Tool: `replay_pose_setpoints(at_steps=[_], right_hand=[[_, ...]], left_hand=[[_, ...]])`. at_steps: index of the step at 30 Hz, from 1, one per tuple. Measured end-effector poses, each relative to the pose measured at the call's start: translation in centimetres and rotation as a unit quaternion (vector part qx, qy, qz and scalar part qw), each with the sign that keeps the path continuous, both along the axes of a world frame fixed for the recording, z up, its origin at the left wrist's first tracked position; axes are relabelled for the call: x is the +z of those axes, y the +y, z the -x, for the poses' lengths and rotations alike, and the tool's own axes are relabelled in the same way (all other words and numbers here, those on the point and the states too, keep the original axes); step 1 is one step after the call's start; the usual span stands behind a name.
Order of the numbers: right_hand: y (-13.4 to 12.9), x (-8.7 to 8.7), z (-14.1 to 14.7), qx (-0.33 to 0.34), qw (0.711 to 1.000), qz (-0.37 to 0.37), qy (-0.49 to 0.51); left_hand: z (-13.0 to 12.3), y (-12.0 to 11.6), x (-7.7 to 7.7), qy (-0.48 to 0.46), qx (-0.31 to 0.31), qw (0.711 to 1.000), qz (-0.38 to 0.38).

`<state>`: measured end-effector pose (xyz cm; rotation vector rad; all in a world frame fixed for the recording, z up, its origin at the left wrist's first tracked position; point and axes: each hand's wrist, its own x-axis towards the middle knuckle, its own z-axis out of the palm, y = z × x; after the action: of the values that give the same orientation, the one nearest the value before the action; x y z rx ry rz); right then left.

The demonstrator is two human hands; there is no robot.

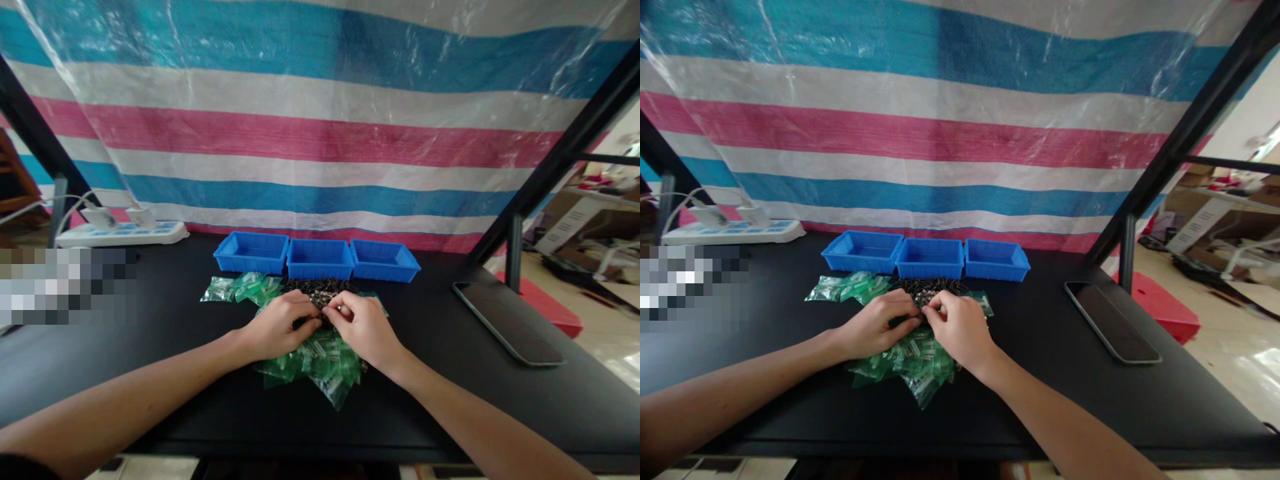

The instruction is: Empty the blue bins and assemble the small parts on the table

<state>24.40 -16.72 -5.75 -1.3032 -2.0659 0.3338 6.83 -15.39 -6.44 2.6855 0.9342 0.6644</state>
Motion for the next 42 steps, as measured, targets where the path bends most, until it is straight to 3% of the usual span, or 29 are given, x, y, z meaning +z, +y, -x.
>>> replay_pose_setpoints(at_steps=[8, 31, 42], right_hand=[[-0.03, 0.02, -0.09, 0.006, 0.998, -0.038, -0.043], [0.21, -0.24, -0.33, 0.044, 0.996, -0.039, -0.062], [-0.03, 0.09, -0.36, 0.020, 0.996, -0.054, -0.068]], left_hand=[[0.06, 0.03, 0.10, 0.001, -0.006, 1.000, 0.000], [0.05, 0.02, -0.04, -0.001, -0.004, 1.000, -0.009], [-0.06, 0.03, 0.07, 0.001, 0.009, 1.000, -0.003]])
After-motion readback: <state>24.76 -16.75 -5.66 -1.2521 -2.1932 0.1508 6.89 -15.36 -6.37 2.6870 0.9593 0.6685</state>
